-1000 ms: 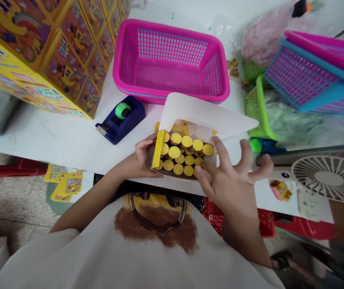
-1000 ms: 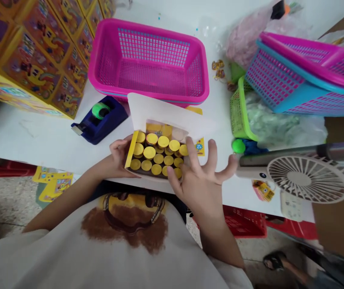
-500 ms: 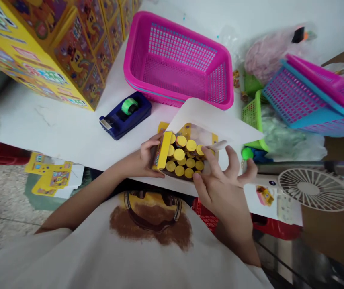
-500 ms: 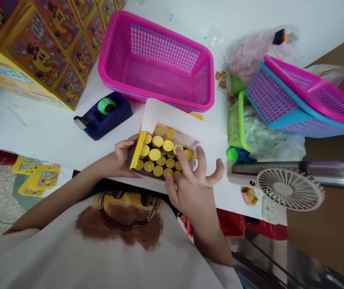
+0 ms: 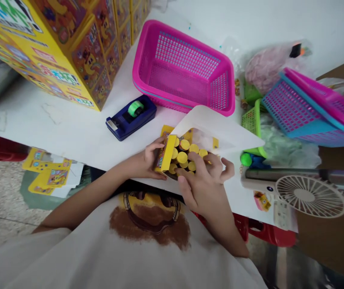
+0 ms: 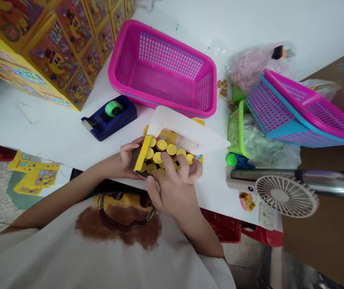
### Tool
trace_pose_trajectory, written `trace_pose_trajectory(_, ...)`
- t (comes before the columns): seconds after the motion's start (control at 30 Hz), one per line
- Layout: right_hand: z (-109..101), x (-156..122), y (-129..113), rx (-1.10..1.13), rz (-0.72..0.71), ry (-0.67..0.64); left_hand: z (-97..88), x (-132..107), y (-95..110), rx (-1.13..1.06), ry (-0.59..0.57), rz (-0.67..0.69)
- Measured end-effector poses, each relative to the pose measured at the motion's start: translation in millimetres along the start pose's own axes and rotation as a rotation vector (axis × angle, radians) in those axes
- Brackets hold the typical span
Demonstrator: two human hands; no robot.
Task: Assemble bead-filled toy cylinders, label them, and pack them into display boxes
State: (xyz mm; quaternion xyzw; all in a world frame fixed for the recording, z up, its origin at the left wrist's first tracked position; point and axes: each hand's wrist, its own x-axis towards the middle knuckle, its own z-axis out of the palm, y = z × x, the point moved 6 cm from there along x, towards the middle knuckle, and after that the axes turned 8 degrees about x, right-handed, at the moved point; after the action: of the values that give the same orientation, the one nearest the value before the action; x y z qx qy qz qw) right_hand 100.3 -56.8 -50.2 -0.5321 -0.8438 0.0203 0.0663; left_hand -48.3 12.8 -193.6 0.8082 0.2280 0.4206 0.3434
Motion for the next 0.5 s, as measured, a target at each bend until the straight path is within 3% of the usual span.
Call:
trace_pose_trajectory(0.1, 6.0, 5.8, -6.3, 0.003, -0.027, 0.017, -2.9, 3.9, 8.5, -0.059, -0.004, 0.088)
trace_pose_trajectory(0.3, 10.5, 9.8, -11.8, 0.105, -0.055, 0.008, -4.0, 3.2, 6.2, -0.088, -0.016, 0.069)
trace_pose_trajectory(0.43, -5.0, -19.5, 30.6, 0.329, -0.005, 0.181, -6.0, -0.2, 4.4, -0.04, 0.0, 0.051)
trace_pose_trajectory(0.5, 1.7, -42.7, 63.9, 0.552, -0.007, 0.232, -7.0, -0.6, 5.9, -0.018, -0.006, 0.039)
